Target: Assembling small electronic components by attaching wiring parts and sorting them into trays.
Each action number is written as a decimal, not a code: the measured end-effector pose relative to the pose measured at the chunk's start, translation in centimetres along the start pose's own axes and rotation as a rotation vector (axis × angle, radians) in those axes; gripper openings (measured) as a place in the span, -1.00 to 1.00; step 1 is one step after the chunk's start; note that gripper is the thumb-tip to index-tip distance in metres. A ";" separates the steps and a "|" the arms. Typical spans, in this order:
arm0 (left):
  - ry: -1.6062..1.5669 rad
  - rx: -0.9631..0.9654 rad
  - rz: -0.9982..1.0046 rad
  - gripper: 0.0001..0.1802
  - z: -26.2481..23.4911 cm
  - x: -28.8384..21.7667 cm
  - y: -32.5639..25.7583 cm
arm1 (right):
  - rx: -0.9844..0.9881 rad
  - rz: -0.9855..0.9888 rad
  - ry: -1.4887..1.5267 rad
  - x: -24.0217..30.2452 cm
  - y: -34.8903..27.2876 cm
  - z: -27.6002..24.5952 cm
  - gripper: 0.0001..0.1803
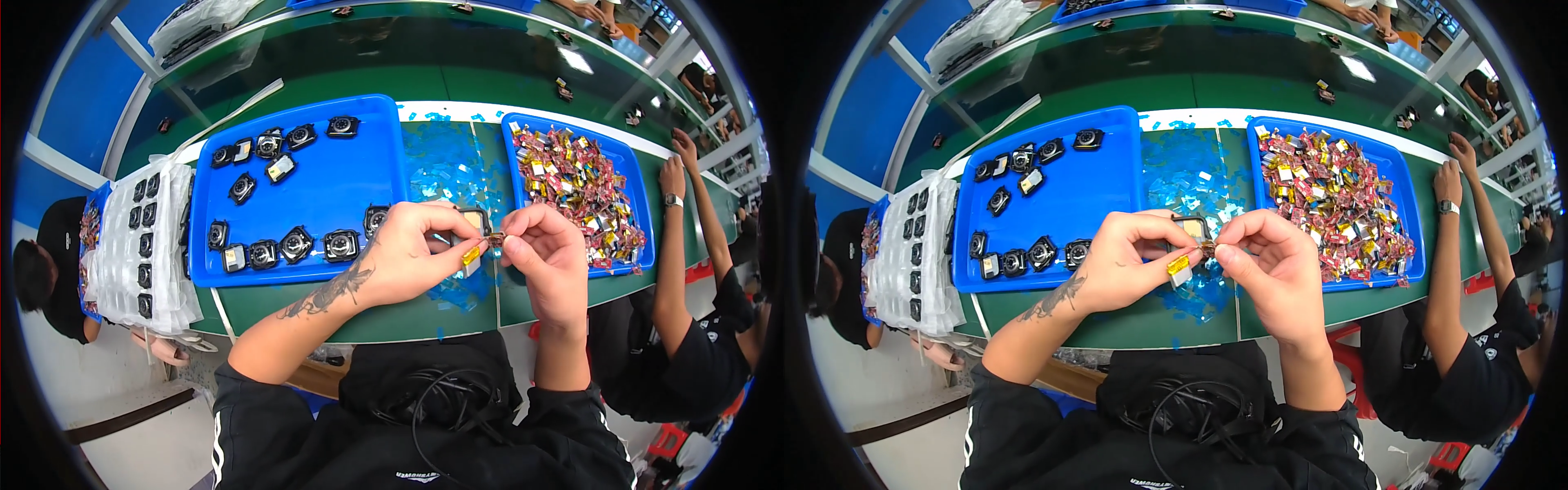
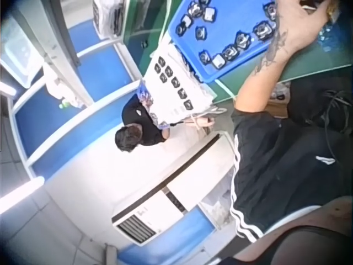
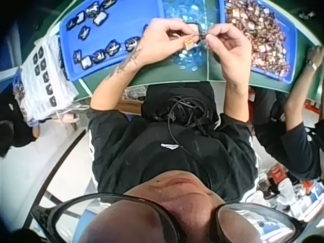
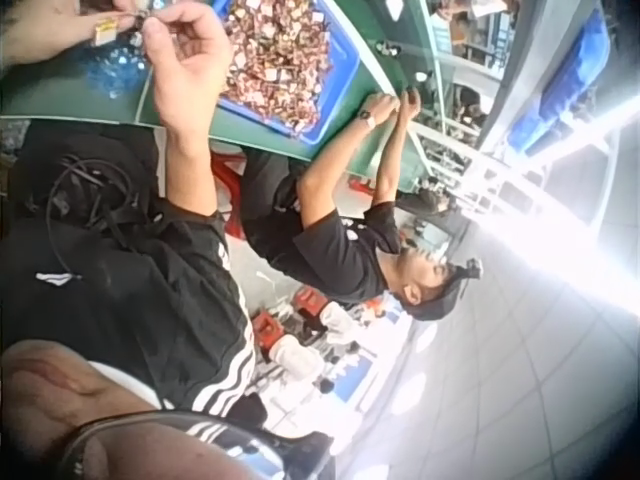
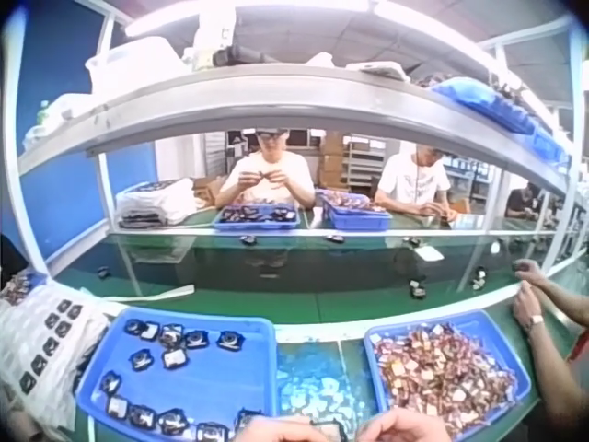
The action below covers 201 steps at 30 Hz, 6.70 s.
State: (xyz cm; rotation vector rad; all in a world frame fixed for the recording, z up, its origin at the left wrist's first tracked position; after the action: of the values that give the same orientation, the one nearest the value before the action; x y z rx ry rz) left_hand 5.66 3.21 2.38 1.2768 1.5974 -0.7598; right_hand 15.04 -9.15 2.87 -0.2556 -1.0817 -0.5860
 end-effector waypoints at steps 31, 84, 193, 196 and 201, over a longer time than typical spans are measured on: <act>-0.239 -0.087 0.052 -0.64 0.7 0.1 0.0 | -0.214 -0.240 -0.469 -0.1 0.3 0.5 -0.50; -0.285 -0.221 -0.094 -0.73 -2.9 3.3 1.1 | 0.258 -0.021 -0.705 0.6 6.1 2.5 -0.77; -0.357 -0.143 -0.012 -0.57 0.1 1.3 0.4 | -0.128 -0.287 -0.274 1.3 1.7 0.3 -0.90; -0.483 -0.145 0.013 -0.44 0.3 1.2 0.4 | -0.021 -0.329 -0.654 2.0 1.5 2.1 -0.80; -0.465 -0.233 0.075 -0.40 0.3 0.8 0.1 | -0.087 -0.269 -0.576 1.5 2.6 3.5 -0.93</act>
State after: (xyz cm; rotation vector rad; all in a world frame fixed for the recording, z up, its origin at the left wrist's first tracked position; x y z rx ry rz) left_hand 5.86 3.28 1.49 0.9058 1.2132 -0.7356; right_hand 14.38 -5.81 6.02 -0.3704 -1.6654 -0.8286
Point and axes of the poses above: each hand's wrist, its own y-axis towards the middle knuckle, its own z-axis out of the palm, x = y × z, the point moved 7 cm from there along y, towards the middle knuckle, and after that the axes turned 14 degrees about y, right-handed, at the moved point
